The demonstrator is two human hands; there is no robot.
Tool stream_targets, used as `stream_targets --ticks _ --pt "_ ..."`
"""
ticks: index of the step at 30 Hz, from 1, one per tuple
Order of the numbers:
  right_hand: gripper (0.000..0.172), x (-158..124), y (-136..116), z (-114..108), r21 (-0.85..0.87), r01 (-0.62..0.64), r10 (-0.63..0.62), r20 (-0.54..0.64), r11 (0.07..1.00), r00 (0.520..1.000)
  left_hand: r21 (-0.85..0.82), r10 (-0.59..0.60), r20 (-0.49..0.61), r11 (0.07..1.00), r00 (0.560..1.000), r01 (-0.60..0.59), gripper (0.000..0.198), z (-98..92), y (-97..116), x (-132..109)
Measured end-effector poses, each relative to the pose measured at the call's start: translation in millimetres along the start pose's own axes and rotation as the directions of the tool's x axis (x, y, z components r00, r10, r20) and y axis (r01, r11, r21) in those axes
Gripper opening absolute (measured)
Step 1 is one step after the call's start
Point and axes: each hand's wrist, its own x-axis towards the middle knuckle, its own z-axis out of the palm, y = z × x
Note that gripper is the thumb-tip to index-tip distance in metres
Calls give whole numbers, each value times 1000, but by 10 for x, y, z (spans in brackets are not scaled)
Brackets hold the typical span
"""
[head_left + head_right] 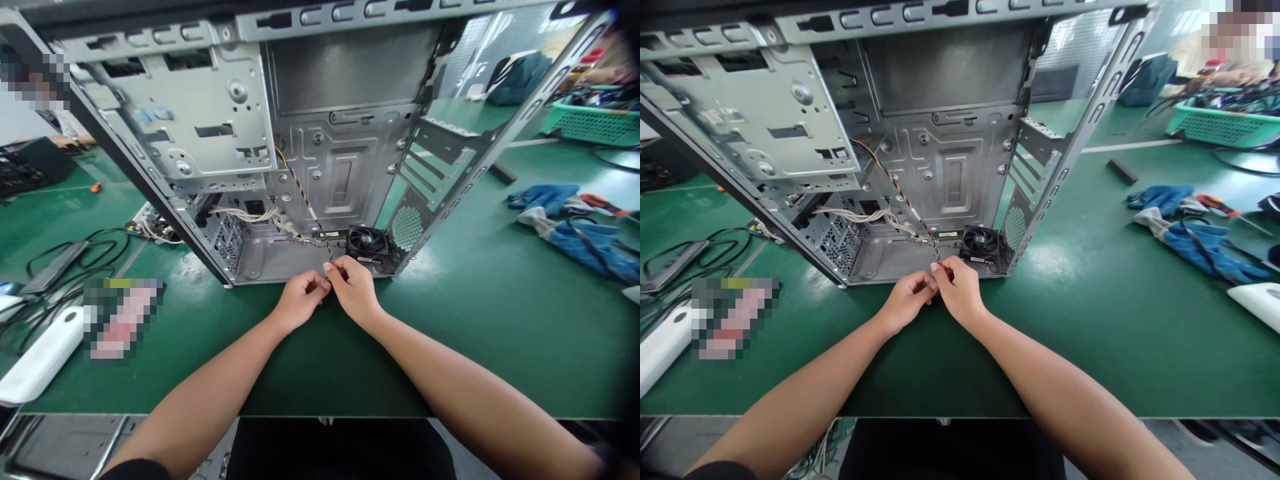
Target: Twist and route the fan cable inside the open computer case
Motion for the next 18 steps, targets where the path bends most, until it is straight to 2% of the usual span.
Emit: stream_targets --ticks 6,18 --pt "28 -1 3 -5 -31 25 -25 -2 999 1000 -33 -15 -14 999 1000 14 14 5 5 2" --pt "25 -11 -13 -2 -2 31 -31 49 1000 998 -125 -41 9 991 999 42 27 -19 6 6"
